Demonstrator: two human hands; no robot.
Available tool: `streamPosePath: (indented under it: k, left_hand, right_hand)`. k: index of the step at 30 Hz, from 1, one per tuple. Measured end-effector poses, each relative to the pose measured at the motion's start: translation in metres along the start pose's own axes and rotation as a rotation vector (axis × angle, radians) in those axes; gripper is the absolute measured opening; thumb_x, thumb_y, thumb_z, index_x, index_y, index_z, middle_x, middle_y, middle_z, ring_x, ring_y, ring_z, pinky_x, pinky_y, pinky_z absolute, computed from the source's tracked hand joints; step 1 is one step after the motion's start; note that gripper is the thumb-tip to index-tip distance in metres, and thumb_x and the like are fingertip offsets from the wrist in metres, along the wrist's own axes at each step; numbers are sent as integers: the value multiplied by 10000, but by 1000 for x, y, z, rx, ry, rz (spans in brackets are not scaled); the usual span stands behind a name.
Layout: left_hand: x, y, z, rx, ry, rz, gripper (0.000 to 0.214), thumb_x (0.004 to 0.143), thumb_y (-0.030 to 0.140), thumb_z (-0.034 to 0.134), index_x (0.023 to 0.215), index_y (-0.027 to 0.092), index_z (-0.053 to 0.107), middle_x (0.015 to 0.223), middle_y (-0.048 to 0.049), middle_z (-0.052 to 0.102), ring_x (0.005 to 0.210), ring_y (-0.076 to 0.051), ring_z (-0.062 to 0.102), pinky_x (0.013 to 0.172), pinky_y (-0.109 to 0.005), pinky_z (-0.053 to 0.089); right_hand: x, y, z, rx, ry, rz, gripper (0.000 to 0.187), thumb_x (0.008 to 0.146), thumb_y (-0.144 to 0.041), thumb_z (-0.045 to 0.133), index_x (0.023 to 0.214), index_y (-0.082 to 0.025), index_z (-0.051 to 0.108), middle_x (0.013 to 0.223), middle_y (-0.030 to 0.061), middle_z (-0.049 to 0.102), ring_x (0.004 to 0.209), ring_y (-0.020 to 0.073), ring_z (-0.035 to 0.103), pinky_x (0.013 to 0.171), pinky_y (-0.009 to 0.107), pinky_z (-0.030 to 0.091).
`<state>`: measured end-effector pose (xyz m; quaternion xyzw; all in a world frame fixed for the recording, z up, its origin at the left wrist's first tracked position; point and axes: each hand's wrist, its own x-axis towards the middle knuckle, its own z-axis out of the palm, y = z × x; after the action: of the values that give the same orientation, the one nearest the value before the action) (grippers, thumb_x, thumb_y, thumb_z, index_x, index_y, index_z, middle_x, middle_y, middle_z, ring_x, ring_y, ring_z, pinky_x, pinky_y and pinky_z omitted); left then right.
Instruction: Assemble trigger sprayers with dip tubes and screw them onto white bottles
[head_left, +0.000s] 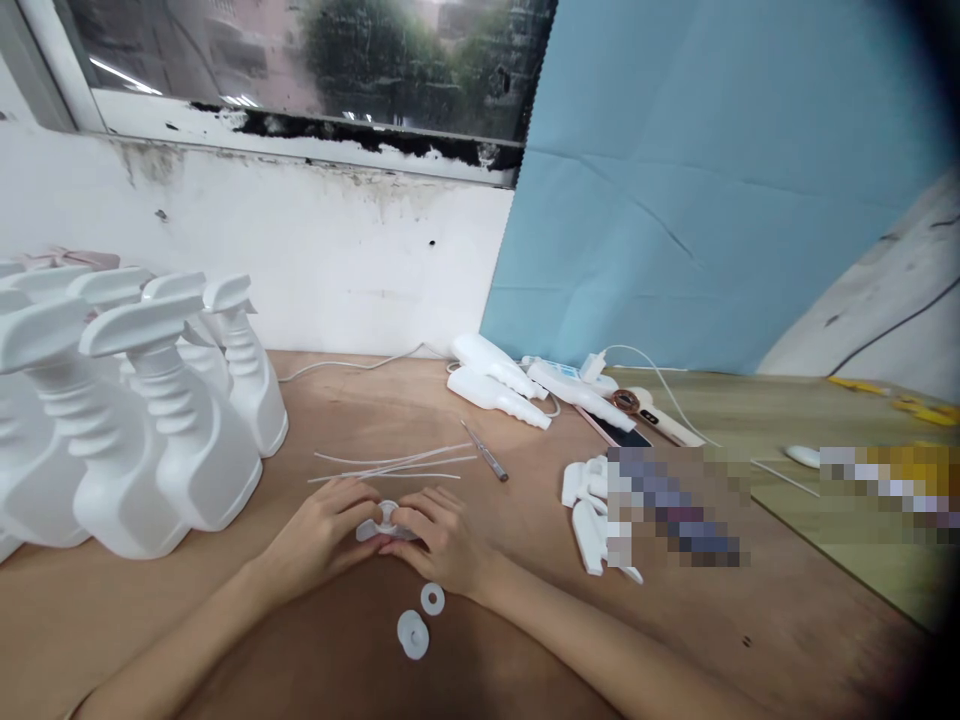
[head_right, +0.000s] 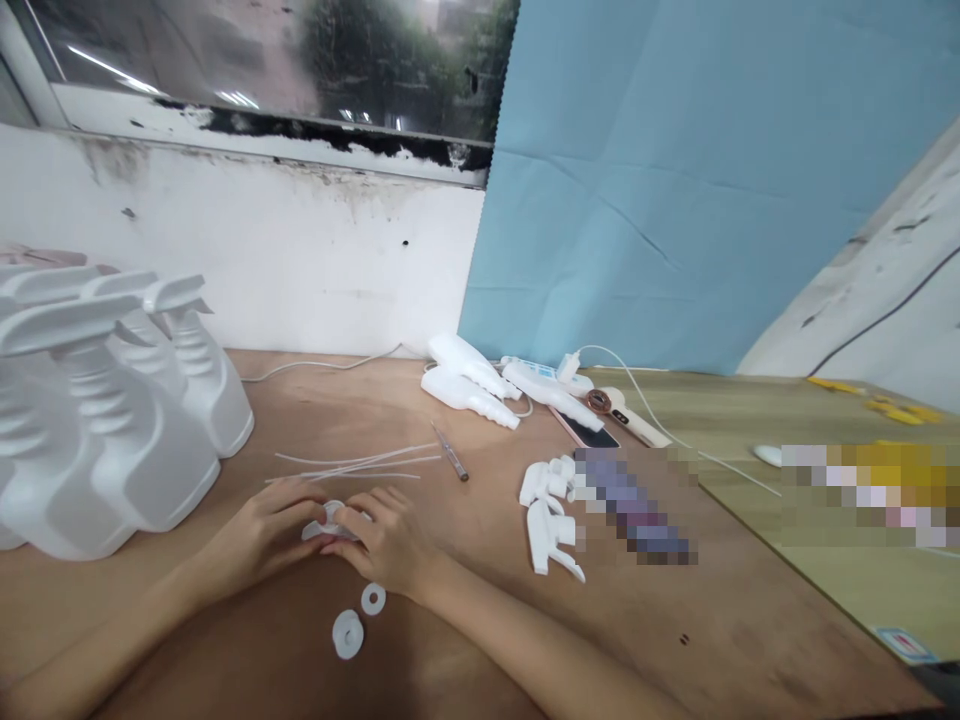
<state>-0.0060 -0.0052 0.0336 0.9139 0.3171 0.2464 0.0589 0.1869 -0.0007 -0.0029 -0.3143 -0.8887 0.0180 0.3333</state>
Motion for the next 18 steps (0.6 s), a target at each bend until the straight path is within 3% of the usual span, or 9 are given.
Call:
streamPosePath:
  k: [10,18]
  left_hand:
    - [-3,-2,2,130,-27,69,147,855,274,438,858,199,564,919,-40,585,831,-174,500,717,-315,351]
    - [-7,-5,7,75,57,54,118,839,275,473,850,218,576,914,-25,585,815,-157,508,692,-293,336]
  right_hand:
    - [4,7,1,-54,13,-149,179,794,-356,528,823,-184,570,827,27,625,708,146,519,631,268,381]
    - [4,7,-1,39,22,-123,203,798,-369,521,765,-181,591,738,21,595,687,125,521,633,242,395]
